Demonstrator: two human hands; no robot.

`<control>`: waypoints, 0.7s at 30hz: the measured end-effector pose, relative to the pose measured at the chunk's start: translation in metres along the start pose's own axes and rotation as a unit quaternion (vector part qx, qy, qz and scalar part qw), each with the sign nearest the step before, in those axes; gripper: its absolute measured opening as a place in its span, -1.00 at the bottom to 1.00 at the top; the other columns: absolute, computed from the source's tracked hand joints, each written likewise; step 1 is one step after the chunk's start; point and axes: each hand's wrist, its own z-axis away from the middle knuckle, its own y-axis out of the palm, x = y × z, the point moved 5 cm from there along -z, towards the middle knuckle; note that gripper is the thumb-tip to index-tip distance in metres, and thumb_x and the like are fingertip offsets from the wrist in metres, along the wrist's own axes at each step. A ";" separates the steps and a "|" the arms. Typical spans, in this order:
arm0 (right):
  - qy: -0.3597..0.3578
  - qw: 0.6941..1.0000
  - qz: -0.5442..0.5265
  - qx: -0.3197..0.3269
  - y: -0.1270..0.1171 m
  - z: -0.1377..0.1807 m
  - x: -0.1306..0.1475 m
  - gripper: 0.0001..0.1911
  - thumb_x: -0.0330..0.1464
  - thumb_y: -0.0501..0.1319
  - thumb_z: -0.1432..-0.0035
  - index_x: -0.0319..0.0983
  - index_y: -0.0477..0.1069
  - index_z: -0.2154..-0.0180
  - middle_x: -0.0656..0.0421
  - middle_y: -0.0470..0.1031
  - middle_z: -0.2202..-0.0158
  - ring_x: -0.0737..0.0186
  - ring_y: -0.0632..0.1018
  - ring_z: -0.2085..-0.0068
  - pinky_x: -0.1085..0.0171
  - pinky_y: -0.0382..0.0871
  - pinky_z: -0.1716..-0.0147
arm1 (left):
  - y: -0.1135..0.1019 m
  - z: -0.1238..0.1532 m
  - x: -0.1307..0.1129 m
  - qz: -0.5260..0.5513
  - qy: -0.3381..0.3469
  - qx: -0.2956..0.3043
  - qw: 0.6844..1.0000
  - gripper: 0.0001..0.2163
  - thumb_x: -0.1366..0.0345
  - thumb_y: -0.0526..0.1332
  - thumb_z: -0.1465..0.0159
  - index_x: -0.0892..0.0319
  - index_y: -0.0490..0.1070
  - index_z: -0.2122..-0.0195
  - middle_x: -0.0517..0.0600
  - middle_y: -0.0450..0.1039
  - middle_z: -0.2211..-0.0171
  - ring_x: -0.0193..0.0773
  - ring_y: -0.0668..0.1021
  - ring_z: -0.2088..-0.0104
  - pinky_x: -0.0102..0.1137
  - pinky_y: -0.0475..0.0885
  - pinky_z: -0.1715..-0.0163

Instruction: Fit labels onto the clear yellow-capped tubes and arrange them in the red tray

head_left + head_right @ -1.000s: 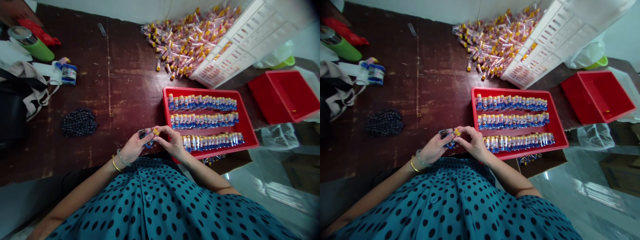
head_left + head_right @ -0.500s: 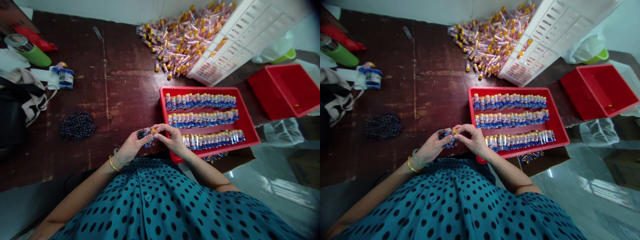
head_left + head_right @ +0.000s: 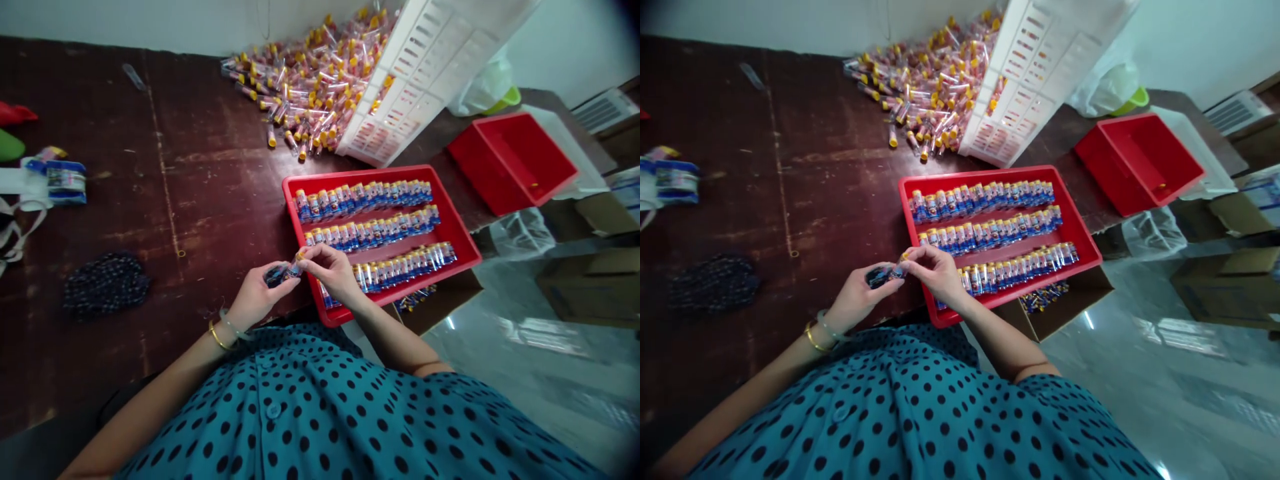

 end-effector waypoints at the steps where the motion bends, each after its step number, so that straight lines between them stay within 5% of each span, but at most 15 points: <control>1: 0.006 1.000 0.000 -0.006 0.000 0.001 -0.003 -0.75 -0.21 0.40 -0.03 -0.23 0.43 0.41 0.17 0.51 0.29 0.27 0.52 0.24 0.23 0.42 0.14 | 0.004 -0.003 -0.002 -0.003 -0.003 0.015 1.000 -0.71 0.13 0.36 -0.09 0.23 0.54 0.26 -0.01 0.57 0.36 -0.19 0.51 0.35 -0.34 0.42 0.24; 5: 0.019 0.997 0.024 -0.075 -0.030 0.000 -0.006 -0.73 -0.18 0.39 -0.02 -0.22 0.42 0.39 0.19 0.52 0.32 0.28 0.52 0.26 0.25 0.43 0.14 | 0.006 -0.003 0.003 0.015 -0.051 0.065 0.996 -0.71 0.15 0.38 -0.08 0.22 0.57 0.23 -0.04 0.51 0.46 -0.25 0.46 0.46 -0.38 0.40 0.35; 9: -0.049 0.963 0.162 -0.209 -0.149 0.001 0.032 -0.72 -0.13 0.24 -0.16 -0.21 0.42 0.25 0.18 0.52 0.28 0.30 0.52 0.26 0.27 0.43 0.14 | -0.007 0.006 0.028 0.073 -0.124 0.042 0.989 -0.62 0.12 0.38 -0.10 0.19 0.55 0.09 -0.01 0.50 0.44 -0.22 0.45 0.44 -0.38 0.41 0.41; 11: -0.047 0.895 0.323 -0.304 -0.229 0.012 0.067 -0.69 -0.16 0.10 -0.26 -0.25 0.40 0.14 0.10 0.53 0.18 0.28 0.53 0.20 0.28 0.41 0.13 | -0.015 0.010 0.042 0.099 -0.148 0.027 0.984 -0.60 0.10 0.40 -0.06 0.18 0.56 0.11 -0.03 0.48 0.46 -0.22 0.45 0.43 -0.41 0.42 0.43; 13: 0.041 0.762 0.525 -0.378 -0.299 0.028 0.101 -0.65 -0.22 -0.01 -0.31 -0.30 0.39 0.07 0.01 0.54 0.12 0.26 0.53 0.16 0.30 0.39 0.13 | -0.022 0.014 0.052 0.105 -0.167 0.009 0.980 -0.59 0.09 0.43 -0.01 0.14 0.58 0.12 -0.04 0.50 0.47 -0.22 0.45 0.42 -0.43 0.43 0.45; 15: 0.092 0.707 0.578 -0.397 -0.348 0.041 0.122 -0.73 -0.33 0.09 -0.24 -0.37 0.44 0.15 -0.09 0.55 0.15 0.18 0.53 0.16 0.25 0.36 0.12 | -0.028 0.016 0.056 0.099 -0.178 -0.005 0.979 -0.60 0.08 0.44 0.02 0.08 0.59 0.15 -0.05 0.53 0.43 -0.20 0.47 0.38 -0.43 0.45 0.44; 18: 0.168 0.680 0.613 -0.366 -0.382 0.050 0.120 -0.93 -0.50 0.23 -0.03 -0.37 0.48 0.37 -0.08 0.58 0.32 0.12 0.55 0.24 0.24 0.34 0.16 | -0.033 0.015 0.056 0.109 -0.183 -0.018 0.977 -0.62 0.07 0.45 0.02 0.00 0.59 0.17 -0.09 0.57 0.37 -0.17 0.48 0.32 -0.41 0.48 0.40; 21: 0.212 0.667 0.634 -0.329 -0.382 0.049 0.104 -0.89 -0.58 0.25 0.06 -0.37 0.49 0.39 -0.09 0.59 0.34 0.11 0.57 0.27 0.26 0.35 0.19 | -0.034 0.013 0.056 0.168 -0.184 -0.040 0.968 -0.64 0.09 0.44 0.01 0.06 0.59 0.19 -0.07 0.56 0.39 -0.19 0.49 0.32 -0.43 0.48 0.38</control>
